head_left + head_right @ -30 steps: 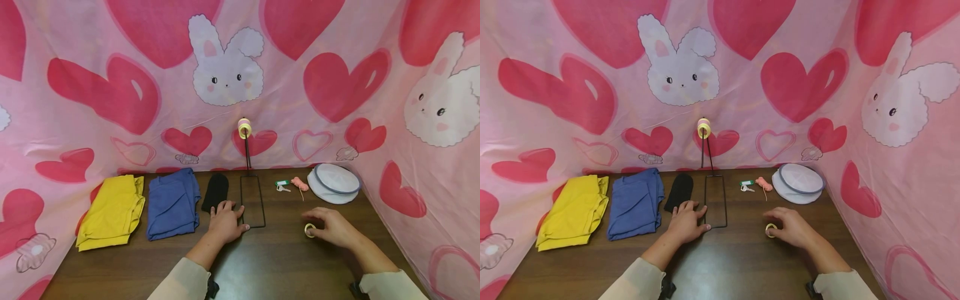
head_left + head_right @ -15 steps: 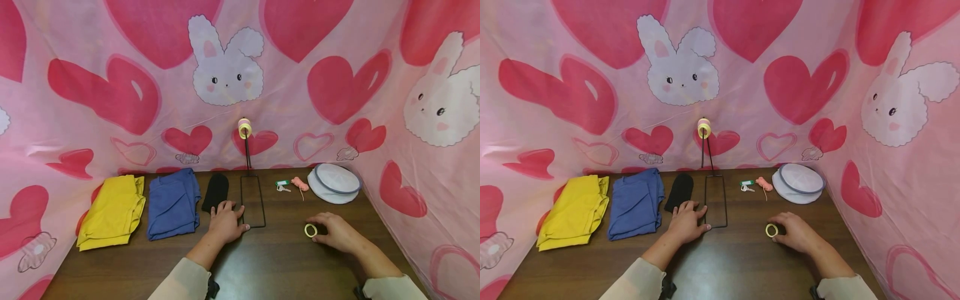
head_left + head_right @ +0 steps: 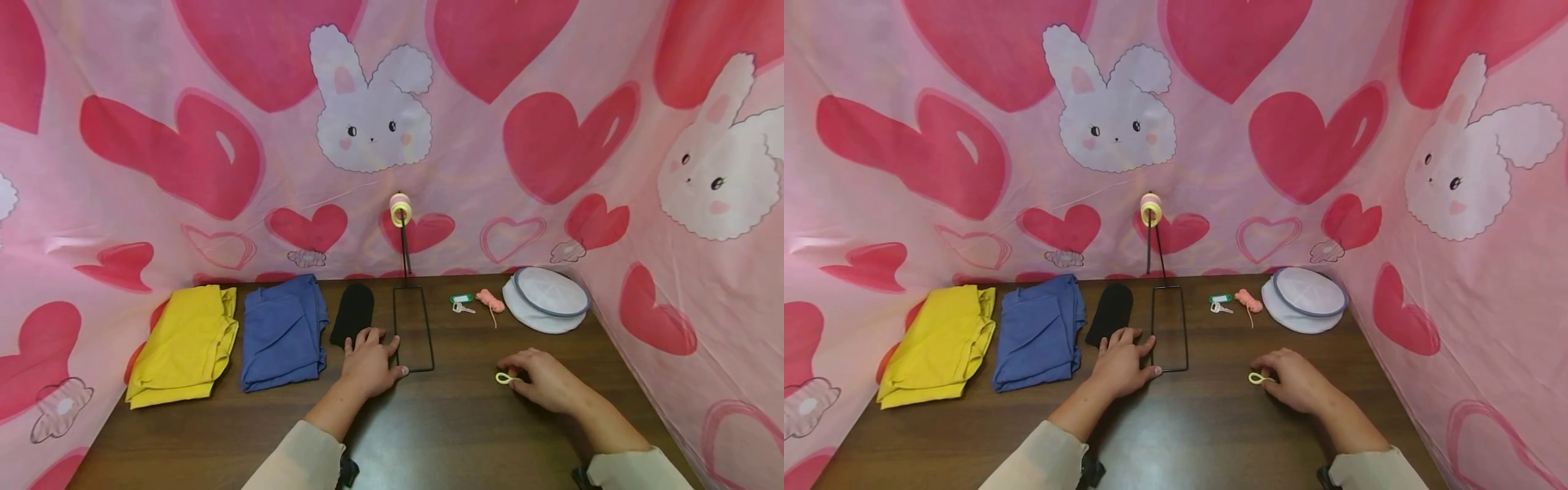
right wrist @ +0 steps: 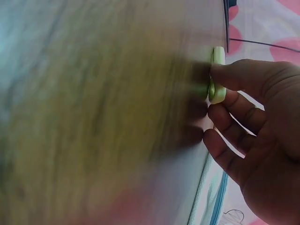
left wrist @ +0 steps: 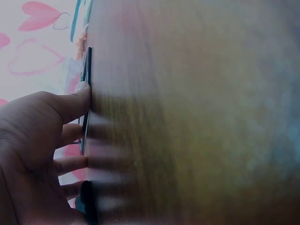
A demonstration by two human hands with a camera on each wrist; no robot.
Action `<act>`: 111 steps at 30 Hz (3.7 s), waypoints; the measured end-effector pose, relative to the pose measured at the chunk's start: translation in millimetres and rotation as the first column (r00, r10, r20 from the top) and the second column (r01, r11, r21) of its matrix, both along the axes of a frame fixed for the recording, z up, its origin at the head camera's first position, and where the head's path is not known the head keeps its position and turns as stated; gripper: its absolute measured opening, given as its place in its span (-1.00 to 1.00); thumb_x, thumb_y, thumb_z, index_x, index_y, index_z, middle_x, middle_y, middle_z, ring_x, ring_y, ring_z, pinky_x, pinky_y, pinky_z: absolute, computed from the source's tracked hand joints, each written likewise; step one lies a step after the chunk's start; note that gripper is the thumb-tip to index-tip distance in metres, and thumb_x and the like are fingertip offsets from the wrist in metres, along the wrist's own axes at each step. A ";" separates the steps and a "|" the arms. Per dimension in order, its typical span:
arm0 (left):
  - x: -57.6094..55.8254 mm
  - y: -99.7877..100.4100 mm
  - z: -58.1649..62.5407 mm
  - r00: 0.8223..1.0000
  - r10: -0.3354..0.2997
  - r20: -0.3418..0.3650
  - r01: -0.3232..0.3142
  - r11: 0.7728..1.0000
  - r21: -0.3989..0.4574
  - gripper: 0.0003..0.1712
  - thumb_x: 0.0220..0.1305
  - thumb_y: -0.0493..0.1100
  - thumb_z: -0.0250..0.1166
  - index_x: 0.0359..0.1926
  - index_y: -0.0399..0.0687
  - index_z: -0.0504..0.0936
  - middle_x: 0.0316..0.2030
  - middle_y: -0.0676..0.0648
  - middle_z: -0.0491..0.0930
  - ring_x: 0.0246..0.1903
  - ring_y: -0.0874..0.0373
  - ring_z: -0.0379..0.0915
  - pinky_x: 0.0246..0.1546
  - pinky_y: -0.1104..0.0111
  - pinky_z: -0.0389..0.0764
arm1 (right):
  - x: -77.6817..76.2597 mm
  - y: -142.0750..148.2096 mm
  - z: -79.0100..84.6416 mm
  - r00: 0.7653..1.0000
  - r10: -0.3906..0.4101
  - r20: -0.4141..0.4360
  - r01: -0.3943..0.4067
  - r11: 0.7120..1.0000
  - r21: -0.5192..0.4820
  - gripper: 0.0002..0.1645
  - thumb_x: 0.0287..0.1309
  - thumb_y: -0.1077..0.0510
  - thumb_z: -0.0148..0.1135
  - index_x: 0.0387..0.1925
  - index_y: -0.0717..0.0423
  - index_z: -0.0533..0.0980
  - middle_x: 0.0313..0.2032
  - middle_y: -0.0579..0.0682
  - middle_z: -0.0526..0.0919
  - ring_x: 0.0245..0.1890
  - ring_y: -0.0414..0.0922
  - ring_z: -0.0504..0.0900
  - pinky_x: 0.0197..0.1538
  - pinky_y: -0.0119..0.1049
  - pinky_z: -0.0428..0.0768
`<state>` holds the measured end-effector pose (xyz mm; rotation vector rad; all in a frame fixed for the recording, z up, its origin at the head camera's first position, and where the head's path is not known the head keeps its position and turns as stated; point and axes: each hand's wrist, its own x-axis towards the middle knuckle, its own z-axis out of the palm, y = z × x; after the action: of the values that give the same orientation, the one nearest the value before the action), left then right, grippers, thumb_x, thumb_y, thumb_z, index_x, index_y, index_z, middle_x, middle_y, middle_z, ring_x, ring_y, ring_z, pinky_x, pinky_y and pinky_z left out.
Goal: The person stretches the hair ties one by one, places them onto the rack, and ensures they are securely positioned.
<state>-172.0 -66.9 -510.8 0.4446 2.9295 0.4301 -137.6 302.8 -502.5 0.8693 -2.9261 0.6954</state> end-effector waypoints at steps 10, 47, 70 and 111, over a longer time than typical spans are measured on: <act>-0.5 0.3 -1.7 1.000 0.002 -0.003 -0.002 1.000 0.000 -0.20 0.32 0.35 0.34 0.50 0.27 0.46 0.49 -0.13 0.27 0.53 -0.24 -0.02 0.39 -0.40 0.00 | -2.6 -8.1 1.4 0.999 0.012 -0.035 -0.013 1.000 -0.027 -0.74 0.08 0.32 0.49 -0.17 0.02 0.71 -0.32 -0.29 0.63 -0.30 -0.33 0.56 -0.21 -0.25 0.60; -0.2 -0.9 -1.7 1.000 0.002 0.001 -0.002 1.000 0.001 -0.19 0.31 0.36 0.33 0.50 0.27 0.45 0.50 -0.14 0.27 0.52 -0.24 -0.01 0.39 -0.40 -0.01 | -34.3 -76.7 43.3 0.975 0.055 -0.215 -0.101 0.973 -0.207 -0.68 0.05 0.33 0.54 -0.13 0.03 0.72 -0.23 -0.21 0.70 -0.24 -0.30 0.64 -0.15 -0.28 0.66; -1.2 1.4 0.1 1.000 0.006 0.006 -0.006 1.000 -0.008 -0.20 0.30 0.37 0.35 0.49 0.26 0.47 0.48 -0.15 0.28 0.51 -0.25 0.00 0.39 -0.41 0.00 | -42.9 -125.0 116.6 0.898 0.123 -0.422 -0.276 0.905 -0.325 -0.68 0.05 0.29 0.57 -0.11 0.03 0.74 -0.20 -0.18 0.74 -0.22 -0.26 0.68 -0.14 -0.32 0.66; -1.7 0.6 -3.2 1.000 0.006 0.008 -0.006 1.000 -0.026 -0.20 0.31 0.37 0.33 0.50 0.29 0.46 0.50 -0.14 0.26 0.52 -0.25 -0.01 0.39 -0.40 0.00 | -46.8 -154.9 176.9 0.823 0.043 -0.566 -0.311 0.868 -0.386 -0.72 0.07 0.32 0.50 -0.13 0.09 0.76 -0.17 -0.09 0.74 -0.21 -0.22 0.68 -0.06 -0.47 0.63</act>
<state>-173.8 -66.3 -514.0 0.4298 2.9253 0.3926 -184.4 147.9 -325.6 1.0751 -2.0654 0.9236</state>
